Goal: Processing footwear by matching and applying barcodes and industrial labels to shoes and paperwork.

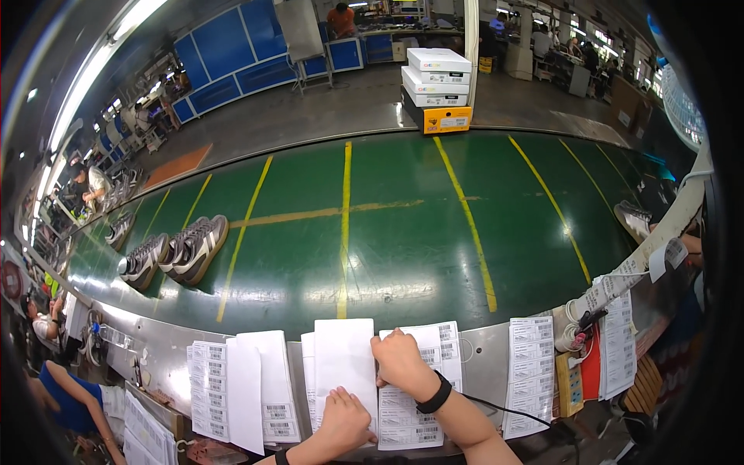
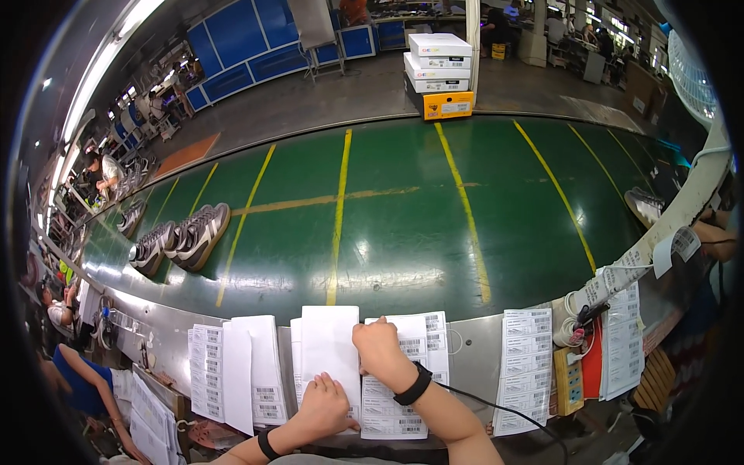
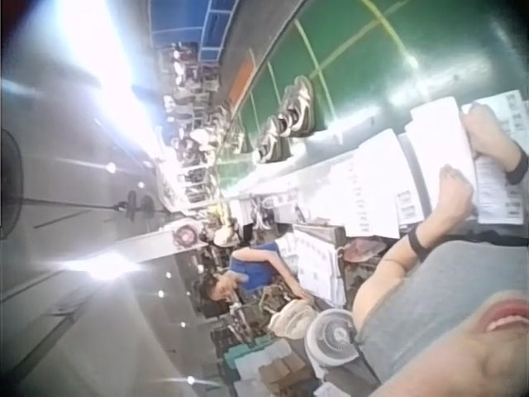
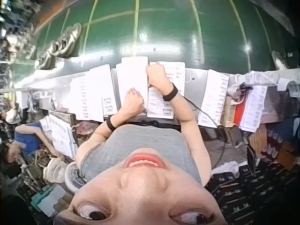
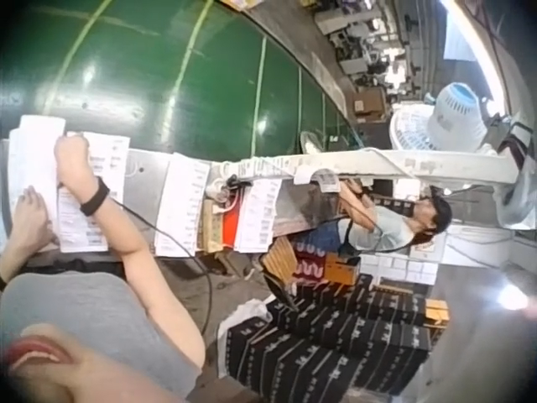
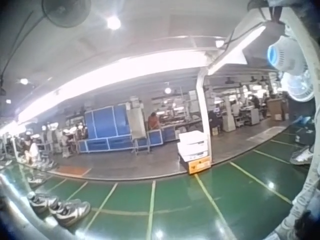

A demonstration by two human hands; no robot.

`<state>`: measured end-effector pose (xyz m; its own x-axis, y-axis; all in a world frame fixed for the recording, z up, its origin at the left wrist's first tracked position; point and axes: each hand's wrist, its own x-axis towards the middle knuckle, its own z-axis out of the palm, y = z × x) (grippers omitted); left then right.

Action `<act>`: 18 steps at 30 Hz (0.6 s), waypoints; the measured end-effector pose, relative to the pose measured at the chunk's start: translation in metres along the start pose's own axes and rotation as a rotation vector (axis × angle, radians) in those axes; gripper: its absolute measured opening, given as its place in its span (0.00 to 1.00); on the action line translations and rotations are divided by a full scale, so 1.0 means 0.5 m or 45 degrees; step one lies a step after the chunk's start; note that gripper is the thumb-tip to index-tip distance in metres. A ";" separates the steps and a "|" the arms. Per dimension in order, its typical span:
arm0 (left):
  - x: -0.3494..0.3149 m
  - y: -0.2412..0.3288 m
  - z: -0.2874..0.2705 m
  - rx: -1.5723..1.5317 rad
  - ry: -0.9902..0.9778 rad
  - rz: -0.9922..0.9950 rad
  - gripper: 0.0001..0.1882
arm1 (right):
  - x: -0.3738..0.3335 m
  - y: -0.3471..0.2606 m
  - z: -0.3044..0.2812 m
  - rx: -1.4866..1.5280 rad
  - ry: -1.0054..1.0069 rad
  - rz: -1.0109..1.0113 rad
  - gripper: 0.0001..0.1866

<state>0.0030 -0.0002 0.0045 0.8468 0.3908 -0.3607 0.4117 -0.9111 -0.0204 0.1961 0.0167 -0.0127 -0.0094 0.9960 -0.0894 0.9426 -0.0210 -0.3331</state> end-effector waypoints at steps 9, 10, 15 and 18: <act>0.000 0.000 -0.001 -0.050 -0.042 -0.021 0.54 | 0.003 0.002 0.005 -0.021 0.007 0.003 0.31; 0.001 0.000 -0.001 -0.064 -0.049 -0.023 0.54 | 0.003 0.000 0.001 -0.024 0.006 0.007 0.31; 0.000 0.001 -0.003 -0.094 -0.050 -0.034 0.54 | 0.002 0.000 0.001 -0.033 0.021 -0.001 0.31; 0.001 0.000 -0.002 -0.105 -0.039 -0.032 0.53 | 0.001 0.000 0.001 -0.033 0.029 0.000 0.31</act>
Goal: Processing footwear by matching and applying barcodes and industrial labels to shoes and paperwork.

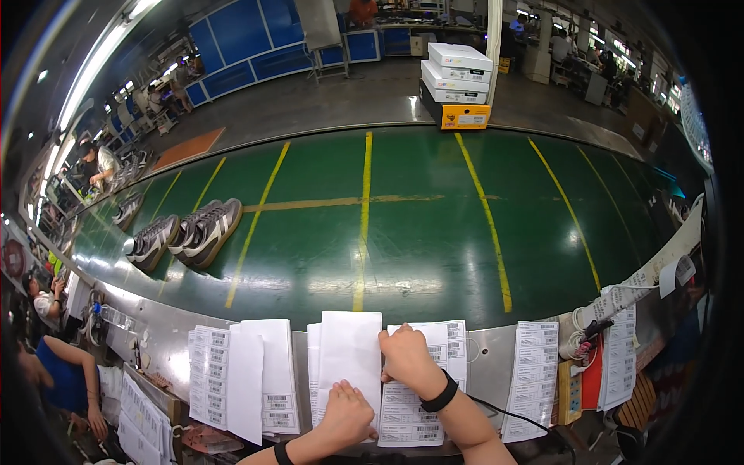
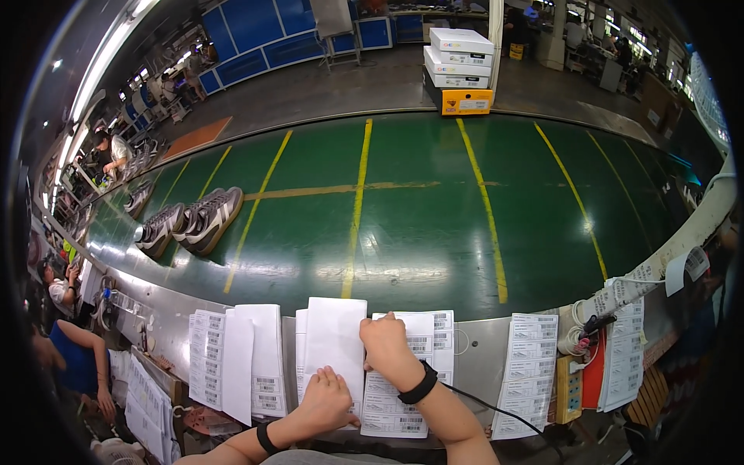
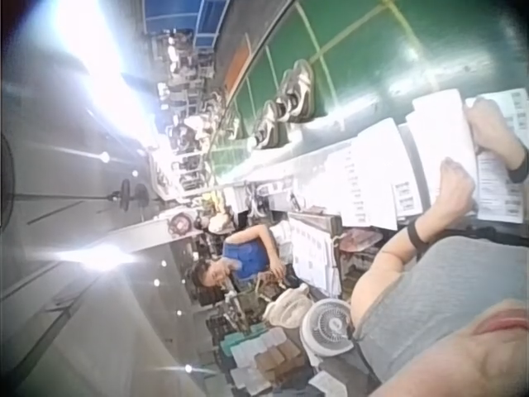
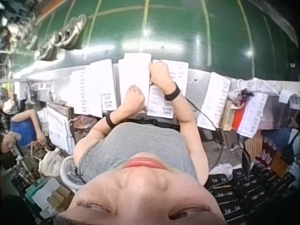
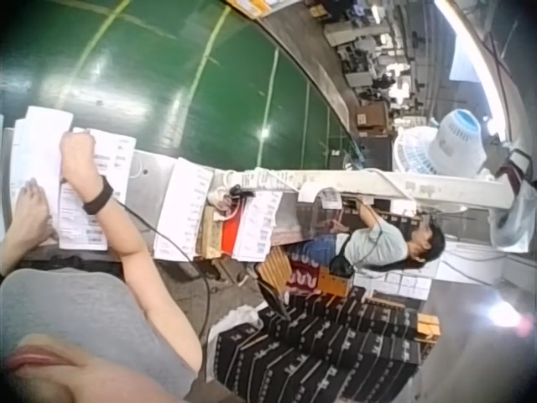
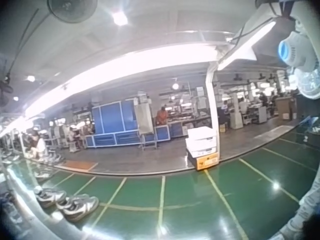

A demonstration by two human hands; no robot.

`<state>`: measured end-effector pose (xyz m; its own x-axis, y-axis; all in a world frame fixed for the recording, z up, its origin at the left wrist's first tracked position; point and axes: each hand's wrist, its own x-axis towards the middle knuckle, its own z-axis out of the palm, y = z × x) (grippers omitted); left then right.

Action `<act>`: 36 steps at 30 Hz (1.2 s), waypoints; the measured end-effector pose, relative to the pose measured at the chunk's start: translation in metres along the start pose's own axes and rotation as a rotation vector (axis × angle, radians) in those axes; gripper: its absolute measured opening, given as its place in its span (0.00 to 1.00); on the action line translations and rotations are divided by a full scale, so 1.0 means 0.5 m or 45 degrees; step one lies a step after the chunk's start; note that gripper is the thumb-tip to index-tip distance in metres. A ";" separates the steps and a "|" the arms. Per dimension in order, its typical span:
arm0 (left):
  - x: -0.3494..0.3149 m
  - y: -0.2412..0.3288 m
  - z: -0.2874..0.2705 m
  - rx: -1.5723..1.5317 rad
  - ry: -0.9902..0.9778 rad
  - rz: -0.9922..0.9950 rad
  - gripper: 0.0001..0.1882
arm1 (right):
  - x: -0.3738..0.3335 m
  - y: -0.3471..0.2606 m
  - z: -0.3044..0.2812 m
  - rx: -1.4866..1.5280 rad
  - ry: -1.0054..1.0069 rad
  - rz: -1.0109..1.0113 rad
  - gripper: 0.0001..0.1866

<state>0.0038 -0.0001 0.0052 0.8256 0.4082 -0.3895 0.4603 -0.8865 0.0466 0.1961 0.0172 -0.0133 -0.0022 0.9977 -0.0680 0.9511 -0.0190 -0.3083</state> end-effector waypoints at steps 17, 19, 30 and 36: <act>-0.136 -0.087 -0.081 -0.364 -0.104 0.488 0.43 | 0.005 0.001 -0.004 -0.002 -0.066 -0.013 0.34; -0.173 -0.155 -0.151 -0.777 -0.219 0.369 0.36 | 0.003 0.001 -0.002 0.006 -0.101 -0.004 0.34; -0.045 -0.863 -0.109 0.145 0.134 -1.156 0.58 | -0.003 -0.008 -0.015 0.023 -0.043 0.005 0.34; 0.030 -1.026 -0.070 -0.120 0.166 -1.532 0.53 | 0.002 -0.013 -0.012 -0.005 -0.160 0.019 0.42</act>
<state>-0.2088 0.4685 0.0076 -0.1219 0.9834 -0.1342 0.9728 0.0916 -0.2126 0.1919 0.0187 -0.0056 -0.0267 0.9813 -0.1907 0.9526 -0.0329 -0.3026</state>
